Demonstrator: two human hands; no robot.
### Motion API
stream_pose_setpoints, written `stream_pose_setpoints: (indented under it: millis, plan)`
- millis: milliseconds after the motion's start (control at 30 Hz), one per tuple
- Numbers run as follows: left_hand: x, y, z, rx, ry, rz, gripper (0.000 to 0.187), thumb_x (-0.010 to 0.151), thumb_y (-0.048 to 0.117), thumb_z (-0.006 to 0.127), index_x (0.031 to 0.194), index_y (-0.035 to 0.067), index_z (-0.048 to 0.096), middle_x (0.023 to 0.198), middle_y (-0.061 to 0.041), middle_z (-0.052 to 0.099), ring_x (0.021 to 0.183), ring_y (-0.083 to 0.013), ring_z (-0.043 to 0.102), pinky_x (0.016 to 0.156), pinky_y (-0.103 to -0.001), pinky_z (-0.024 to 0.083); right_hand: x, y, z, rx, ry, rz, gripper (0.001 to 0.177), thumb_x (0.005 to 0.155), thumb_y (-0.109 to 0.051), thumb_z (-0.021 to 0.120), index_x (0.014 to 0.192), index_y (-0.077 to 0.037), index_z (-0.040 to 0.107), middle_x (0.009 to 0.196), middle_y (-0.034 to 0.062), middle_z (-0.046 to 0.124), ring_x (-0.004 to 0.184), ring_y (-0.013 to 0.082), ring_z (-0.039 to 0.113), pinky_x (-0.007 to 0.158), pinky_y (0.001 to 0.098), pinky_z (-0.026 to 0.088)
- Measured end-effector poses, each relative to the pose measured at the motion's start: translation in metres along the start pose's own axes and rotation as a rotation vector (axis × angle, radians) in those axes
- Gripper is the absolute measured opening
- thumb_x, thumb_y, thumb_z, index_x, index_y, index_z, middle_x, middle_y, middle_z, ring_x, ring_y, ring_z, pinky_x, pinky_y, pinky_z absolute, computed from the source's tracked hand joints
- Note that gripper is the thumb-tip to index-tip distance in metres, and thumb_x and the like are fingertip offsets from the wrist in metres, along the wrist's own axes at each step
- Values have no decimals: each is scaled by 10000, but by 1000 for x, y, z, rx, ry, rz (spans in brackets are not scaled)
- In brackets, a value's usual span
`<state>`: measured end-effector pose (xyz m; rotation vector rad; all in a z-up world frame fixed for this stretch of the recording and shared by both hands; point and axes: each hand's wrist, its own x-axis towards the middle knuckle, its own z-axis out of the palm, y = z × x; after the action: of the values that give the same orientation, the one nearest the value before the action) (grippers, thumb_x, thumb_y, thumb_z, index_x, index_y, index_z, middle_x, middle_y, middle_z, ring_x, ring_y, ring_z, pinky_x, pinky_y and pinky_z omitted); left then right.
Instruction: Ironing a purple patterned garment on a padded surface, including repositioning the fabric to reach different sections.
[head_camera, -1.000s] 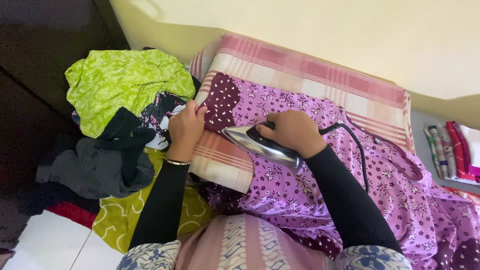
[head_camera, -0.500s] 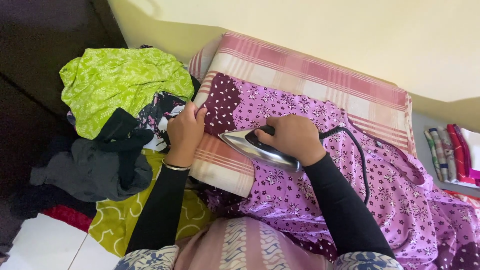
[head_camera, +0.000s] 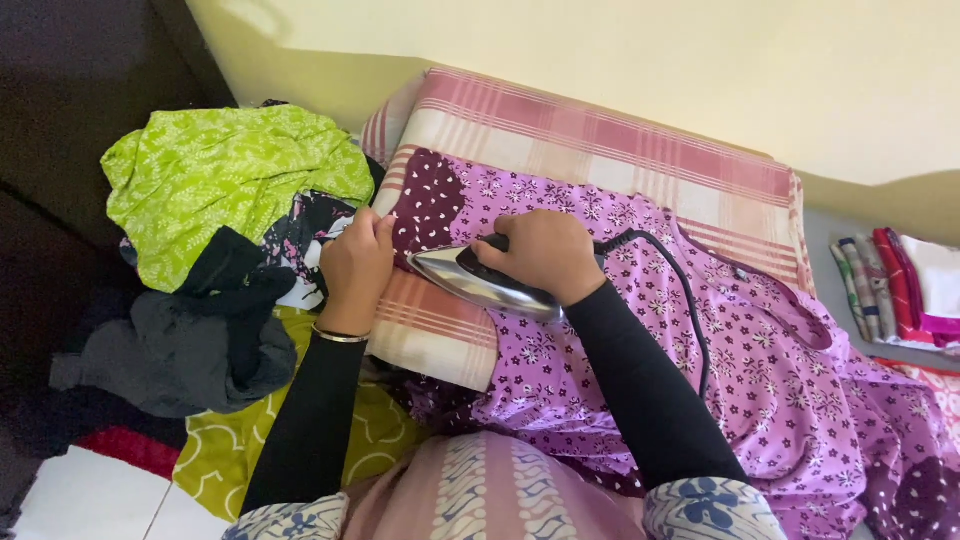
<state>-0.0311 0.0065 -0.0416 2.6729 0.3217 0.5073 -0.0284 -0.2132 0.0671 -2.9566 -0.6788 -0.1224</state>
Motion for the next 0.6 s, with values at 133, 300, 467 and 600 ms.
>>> stream_pose_setpoints:
  millis: [133,300,467,600]
  plan:
    - [0,-2,5,30,45,25,328,935,477,370,897,178,498,707,-78,651,734,-265,658,722,-404,457,-4,-3,-2,-16,-8,0,497,754,-583,449,821,-148,679,612,120,625,666,330,639,576,405,491]
    - [0,-4,9,-7,95,57,296,930,447,404,868,177,506,663,-68,638,680,-270,655,682,-410,465,-11,-5,-5,-18,-42,20,511,760,-600,432,827,-159,681,597,102,624,668,320,643,577,386,492]
    - [-1,-2,5,-5,113,64,286,919,442,420,842,179,501,633,-73,624,656,-275,651,660,-412,463,-14,-9,-11,-1,-67,37,504,751,-593,447,837,-154,679,614,120,629,687,338,641,580,407,491]
    - [0,0,2,-44,107,62,291,928,440,413,821,180,489,633,-66,621,654,-271,651,652,-404,469,-13,-10,-13,-7,-80,60,509,749,-606,440,838,-165,679,618,114,631,698,334,641,587,405,493]
